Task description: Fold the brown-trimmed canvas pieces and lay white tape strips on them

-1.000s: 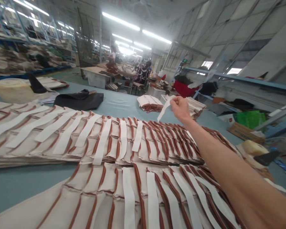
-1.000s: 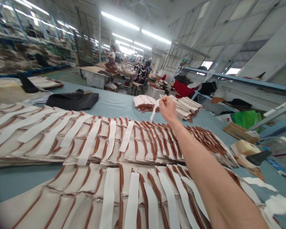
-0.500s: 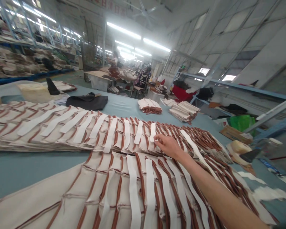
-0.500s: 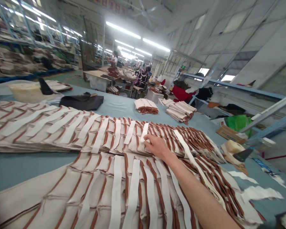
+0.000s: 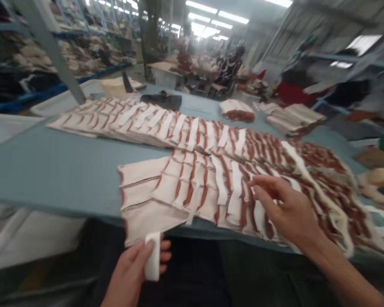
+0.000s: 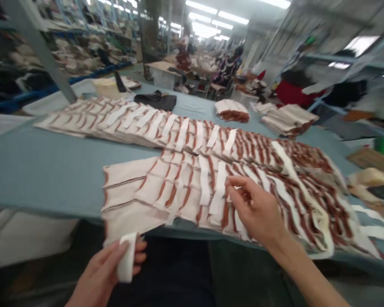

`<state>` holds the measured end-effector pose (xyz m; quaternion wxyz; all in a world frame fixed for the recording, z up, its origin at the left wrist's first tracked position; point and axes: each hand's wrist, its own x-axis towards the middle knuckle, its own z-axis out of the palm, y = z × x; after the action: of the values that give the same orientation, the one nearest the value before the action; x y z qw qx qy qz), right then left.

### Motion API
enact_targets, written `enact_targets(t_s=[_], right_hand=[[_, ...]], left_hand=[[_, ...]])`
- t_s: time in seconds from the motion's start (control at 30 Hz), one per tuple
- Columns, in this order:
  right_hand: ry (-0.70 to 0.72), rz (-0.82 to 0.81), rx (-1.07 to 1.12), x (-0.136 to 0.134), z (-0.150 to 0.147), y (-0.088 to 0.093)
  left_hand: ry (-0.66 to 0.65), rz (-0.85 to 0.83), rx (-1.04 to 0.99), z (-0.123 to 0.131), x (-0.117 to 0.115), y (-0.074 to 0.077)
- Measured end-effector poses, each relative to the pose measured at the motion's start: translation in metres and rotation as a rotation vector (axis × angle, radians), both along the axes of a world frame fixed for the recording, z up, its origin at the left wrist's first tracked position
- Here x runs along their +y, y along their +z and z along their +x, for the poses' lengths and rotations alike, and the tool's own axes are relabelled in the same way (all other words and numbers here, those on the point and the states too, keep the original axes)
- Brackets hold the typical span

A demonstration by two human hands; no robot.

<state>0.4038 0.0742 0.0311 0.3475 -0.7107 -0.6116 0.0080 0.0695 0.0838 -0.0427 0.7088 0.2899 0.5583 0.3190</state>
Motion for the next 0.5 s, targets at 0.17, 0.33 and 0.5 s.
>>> enact_targets(t_s=[0.17, 0.33, 0.5], right_hand=[[0.452, 0.134, -0.237, -0.046, -0.111, -0.029], [0.518, 0.253, -0.298, -0.053, -0.164, -0.056], [0.542, 0.31, -0.347, -0.052, -0.177, -0.064]], left_hand=[[0.19, -0.048, -0.236, -0.002, -0.005, 0.019], [0.301, -0.227, -0.372, -0.002, 0.001, 0.039], [0.358, -0.329, -0.466, -0.005, -0.004, 0.044]])
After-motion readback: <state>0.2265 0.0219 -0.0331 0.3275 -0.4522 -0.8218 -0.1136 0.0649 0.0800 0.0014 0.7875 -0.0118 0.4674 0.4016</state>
